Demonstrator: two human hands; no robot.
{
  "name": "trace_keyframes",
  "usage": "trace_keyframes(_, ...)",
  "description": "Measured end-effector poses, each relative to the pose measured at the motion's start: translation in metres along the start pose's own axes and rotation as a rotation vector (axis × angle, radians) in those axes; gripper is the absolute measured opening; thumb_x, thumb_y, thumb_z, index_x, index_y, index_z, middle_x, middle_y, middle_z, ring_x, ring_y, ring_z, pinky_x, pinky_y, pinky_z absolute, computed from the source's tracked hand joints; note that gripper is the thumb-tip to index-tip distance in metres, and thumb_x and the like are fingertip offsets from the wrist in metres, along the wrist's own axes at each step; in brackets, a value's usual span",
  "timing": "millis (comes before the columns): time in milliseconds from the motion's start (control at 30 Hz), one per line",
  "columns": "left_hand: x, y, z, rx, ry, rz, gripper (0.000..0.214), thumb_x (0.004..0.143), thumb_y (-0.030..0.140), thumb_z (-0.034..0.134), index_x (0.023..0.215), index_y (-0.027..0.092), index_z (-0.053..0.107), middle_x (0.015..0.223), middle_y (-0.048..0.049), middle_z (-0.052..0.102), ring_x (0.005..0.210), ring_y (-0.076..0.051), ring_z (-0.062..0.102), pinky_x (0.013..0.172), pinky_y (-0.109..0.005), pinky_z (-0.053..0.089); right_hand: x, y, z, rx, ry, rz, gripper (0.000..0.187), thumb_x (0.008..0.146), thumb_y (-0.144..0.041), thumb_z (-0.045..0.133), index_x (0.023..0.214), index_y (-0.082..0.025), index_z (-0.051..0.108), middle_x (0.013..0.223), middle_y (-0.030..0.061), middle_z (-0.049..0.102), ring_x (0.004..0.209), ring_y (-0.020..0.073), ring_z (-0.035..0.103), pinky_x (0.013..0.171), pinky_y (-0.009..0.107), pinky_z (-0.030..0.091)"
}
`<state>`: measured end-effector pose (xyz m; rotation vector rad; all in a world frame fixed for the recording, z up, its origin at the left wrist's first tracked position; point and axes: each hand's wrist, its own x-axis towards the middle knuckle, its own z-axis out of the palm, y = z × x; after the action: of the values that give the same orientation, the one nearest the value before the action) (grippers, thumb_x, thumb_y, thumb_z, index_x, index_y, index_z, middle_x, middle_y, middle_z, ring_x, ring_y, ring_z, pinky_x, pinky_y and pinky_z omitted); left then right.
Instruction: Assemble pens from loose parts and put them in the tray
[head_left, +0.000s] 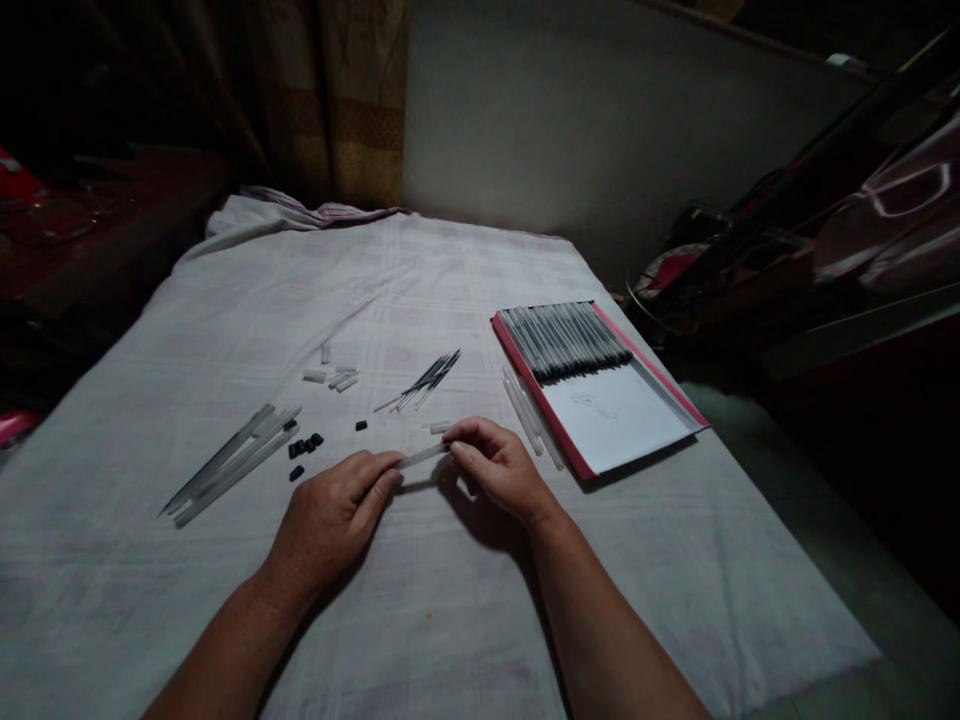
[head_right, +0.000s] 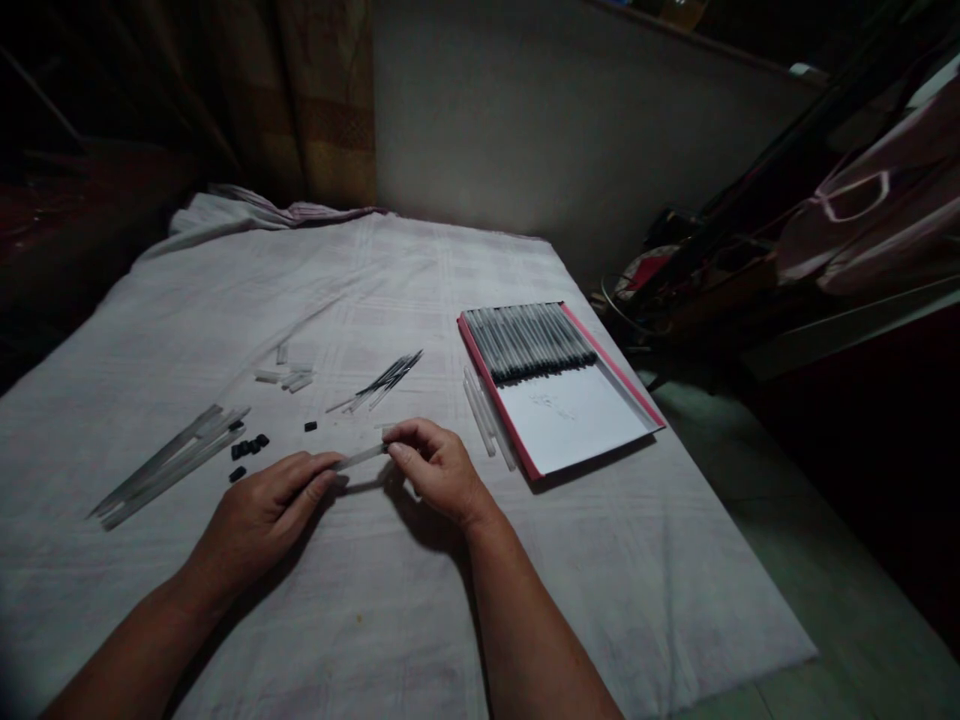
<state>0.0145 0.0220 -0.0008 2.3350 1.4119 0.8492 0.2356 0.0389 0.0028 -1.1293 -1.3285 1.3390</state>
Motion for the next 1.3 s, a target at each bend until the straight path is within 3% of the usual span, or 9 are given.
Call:
trace_keyframes(167,0.0,-0.001,0.001,0.004,-0.015,0.0,0.037,0.098,0.044,0.043,0.104,0.023,0.073,0.088,-0.0023,0.076,0.074,-0.016,0.072,0.066,-0.024,0.054,0.001,0.007,0.002,-0.178,0.056,-0.028,0.029,0.086,-0.041,0.062,0.067,-0.019,0.06,0.061,-0.0017,0.056,0.057,0.011,0.051,0.054,0.023,0.042)
trace_keyframes(233,0.0,-0.002,0.001,0.003,-0.012,0.001,0.037,0.098,0.043,0.043,0.105,0.022,0.073,0.089,-0.0024,0.076,0.075,-0.016,0.072,0.067,-0.024,0.054,0.0,0.01,0.002,-0.184,0.056,-0.031,0.029,0.089,-0.041,0.059,0.071,-0.019,0.062,0.062,-0.0013,0.058,0.056,0.0109,0.052,0.054,0.023,0.042)
trace_keyframes(367,0.0,-0.002,0.001,0.004,-0.015,-0.015,0.037,0.098,0.044,0.043,0.105,0.023,0.072,0.089,-0.0022,0.076,0.076,-0.016,0.072,0.068,-0.024,0.054,0.0,0.011,0.001,-0.023,0.006,-0.008,0.026,0.085,-0.04,0.063,0.101,-0.02,0.067,0.079,0.0011,0.066,0.062,0.0114,0.058,0.059,0.024,0.047)
trace_keyframes(500,0.0,-0.001,0.001,0.006,-0.022,-0.008,0.038,0.098,0.044,0.042,0.104,0.023,0.073,0.088,-0.0023,0.076,0.075,-0.016,0.072,0.066,-0.024,0.053,0.001,0.009,0.001,-0.067,0.019,-0.005,0.021,0.082,-0.039,0.065,0.082,-0.018,0.069,0.07,-0.0002,0.064,0.06,0.011,0.055,0.059,0.024,0.045)
trace_keyframes(600,0.001,-0.001,0.0,0.01,-0.039,-0.019,0.038,0.098,0.044,0.042,0.104,0.023,0.073,0.086,-0.0021,0.076,0.073,-0.016,0.072,0.064,-0.024,0.053,0.001,0.01,0.002,-0.172,0.071,-0.008,0.03,0.085,-0.041,0.063,0.065,-0.017,0.063,0.058,-0.0018,0.058,0.056,0.0107,0.052,0.056,0.023,0.043)
trace_keyframes(800,0.001,-0.002,0.001,-0.014,-0.038,-0.061,0.038,0.097,0.045,0.043,0.104,0.024,0.073,0.091,-0.0032,0.077,0.077,-0.017,0.073,0.072,-0.025,0.056,0.001,0.009,0.0,-0.005,0.009,0.018,0.028,0.083,-0.042,0.066,0.099,-0.019,0.067,0.077,0.0013,0.069,0.06,0.011,0.058,0.057,0.023,0.047)
trace_keyframes(967,0.001,-0.001,0.001,-0.005,-0.03,-0.045,0.039,0.097,0.046,0.043,0.104,0.024,0.073,0.091,-0.0033,0.077,0.078,-0.018,0.073,0.071,-0.025,0.056,0.001,0.008,0.0,-0.066,0.042,0.024,0.028,0.083,-0.043,0.066,0.072,-0.018,0.064,0.064,-0.0002,0.063,0.055,0.0101,0.053,0.054,0.023,0.044)
trace_keyframes(1167,0.002,0.0,0.0,-0.002,-0.024,-0.055,0.039,0.097,0.046,0.043,0.103,0.023,0.074,0.092,-0.0035,0.078,0.079,-0.018,0.073,0.073,-0.026,0.057,0.002,0.008,0.001,0.031,-0.01,0.036,0.027,0.08,-0.04,0.068,0.097,-0.019,0.066,0.074,-0.0008,0.066,0.056,0.0102,0.056,0.054,0.023,0.046)
trace_keyframes(1300,0.002,-0.001,0.0,0.004,-0.019,-0.036,0.039,0.097,0.045,0.043,0.103,0.022,0.074,0.091,-0.0035,0.077,0.078,-0.018,0.073,0.072,-0.025,0.057,0.001,0.01,0.0,-0.095,0.022,-0.007,0.022,0.085,-0.038,0.062,0.077,-0.018,0.065,0.066,-0.0009,0.062,0.054,0.0094,0.052,0.054,0.022,0.043)
